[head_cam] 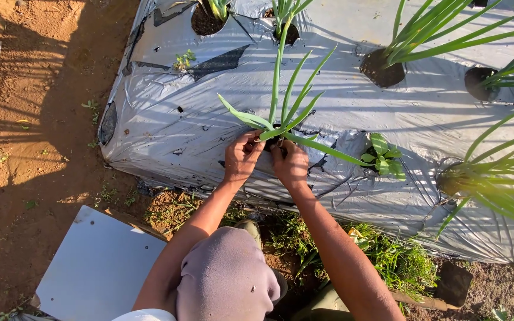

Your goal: Weeding a vegetable garden by using a hand hoe to clear paths and manually pulling weeds from around onion plants.

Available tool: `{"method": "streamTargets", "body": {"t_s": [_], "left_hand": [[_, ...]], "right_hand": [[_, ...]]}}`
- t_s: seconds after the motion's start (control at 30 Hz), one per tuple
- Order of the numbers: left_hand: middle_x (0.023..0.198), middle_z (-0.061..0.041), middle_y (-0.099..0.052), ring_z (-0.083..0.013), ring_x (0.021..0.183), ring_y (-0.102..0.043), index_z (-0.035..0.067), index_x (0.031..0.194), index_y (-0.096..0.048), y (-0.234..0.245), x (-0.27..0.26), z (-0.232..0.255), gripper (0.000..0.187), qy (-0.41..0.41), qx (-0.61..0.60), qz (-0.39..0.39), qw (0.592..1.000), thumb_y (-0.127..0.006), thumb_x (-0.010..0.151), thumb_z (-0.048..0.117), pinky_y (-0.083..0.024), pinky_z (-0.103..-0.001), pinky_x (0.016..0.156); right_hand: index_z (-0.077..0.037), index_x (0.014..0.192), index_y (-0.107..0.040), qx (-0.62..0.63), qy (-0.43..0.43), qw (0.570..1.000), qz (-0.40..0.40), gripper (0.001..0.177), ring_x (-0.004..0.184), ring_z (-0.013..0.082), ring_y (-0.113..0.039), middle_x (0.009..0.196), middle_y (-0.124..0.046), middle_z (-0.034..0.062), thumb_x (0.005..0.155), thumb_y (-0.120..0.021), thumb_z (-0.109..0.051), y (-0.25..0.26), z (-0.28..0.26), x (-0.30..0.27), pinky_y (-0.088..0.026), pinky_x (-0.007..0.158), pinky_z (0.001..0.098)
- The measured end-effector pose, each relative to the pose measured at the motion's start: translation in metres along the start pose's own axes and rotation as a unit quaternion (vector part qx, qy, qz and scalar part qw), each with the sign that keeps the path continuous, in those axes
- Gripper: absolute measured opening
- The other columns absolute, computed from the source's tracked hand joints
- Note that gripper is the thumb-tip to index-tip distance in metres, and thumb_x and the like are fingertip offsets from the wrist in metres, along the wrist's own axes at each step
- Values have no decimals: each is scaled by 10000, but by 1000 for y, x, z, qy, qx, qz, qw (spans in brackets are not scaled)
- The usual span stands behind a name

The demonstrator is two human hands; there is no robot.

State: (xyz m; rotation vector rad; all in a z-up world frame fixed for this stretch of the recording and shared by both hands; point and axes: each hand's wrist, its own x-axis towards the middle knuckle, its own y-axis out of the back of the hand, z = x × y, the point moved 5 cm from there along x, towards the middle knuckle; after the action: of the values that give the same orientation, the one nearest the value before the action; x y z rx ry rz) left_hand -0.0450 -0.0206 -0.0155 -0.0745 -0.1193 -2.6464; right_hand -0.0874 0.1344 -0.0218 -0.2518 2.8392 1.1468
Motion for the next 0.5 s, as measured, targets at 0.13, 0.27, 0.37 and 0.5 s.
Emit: {"method": "streamTargets", "body": {"t_s": [0.13, 0.27, 0.37, 0.5], "left_hand": [[767, -142, -752, -178, 676, -723, 56, 1081, -780, -7, 1, 11, 189, -25, -7, 16, 1000, -811, 907, 121, -583, -323, 599], [794, -147, -766, -179, 714, -740, 60, 1036, -795, -17, -1, -15, 147, -28, 1, 27, 999, -816, 897, 105, -603, -321, 624], [819, -183, -768, -239, 739, -757, 29, 1001, -791, -14, 0, -16, 109, -32, 14, 27, 999, -795, 902, 73, -606, -354, 624], [762, -162, -750, -308, 754, -757, 60, 914, -773, -3, -11, 32, 53, -67, 81, 53, 993, -790, 869, 83, -586, -407, 574]], "right_hand": [[-115, 860, -704, 126, -24, 989, 75, 296, 780, 348, -741, 621, -699, 87, 1003, -613, -358, 25, -8, -14, -567, 745, 473], [-74, 945, -736, 115, -21, 991, 68, 269, 836, 391, -736, 693, -727, 160, 940, -710, -342, 27, -15, -20, -568, 742, 513], [-57, 986, -746, 117, -22, 991, 62, 270, 849, 408, -736, 723, -736, 182, 929, -725, -319, 25, -13, -17, -573, 751, 516], [-73, 951, -759, 100, -23, 993, 65, 252, 801, 423, -733, 694, -718, 198, 926, -731, -322, 18, -6, -15, -576, 737, 499]]}}
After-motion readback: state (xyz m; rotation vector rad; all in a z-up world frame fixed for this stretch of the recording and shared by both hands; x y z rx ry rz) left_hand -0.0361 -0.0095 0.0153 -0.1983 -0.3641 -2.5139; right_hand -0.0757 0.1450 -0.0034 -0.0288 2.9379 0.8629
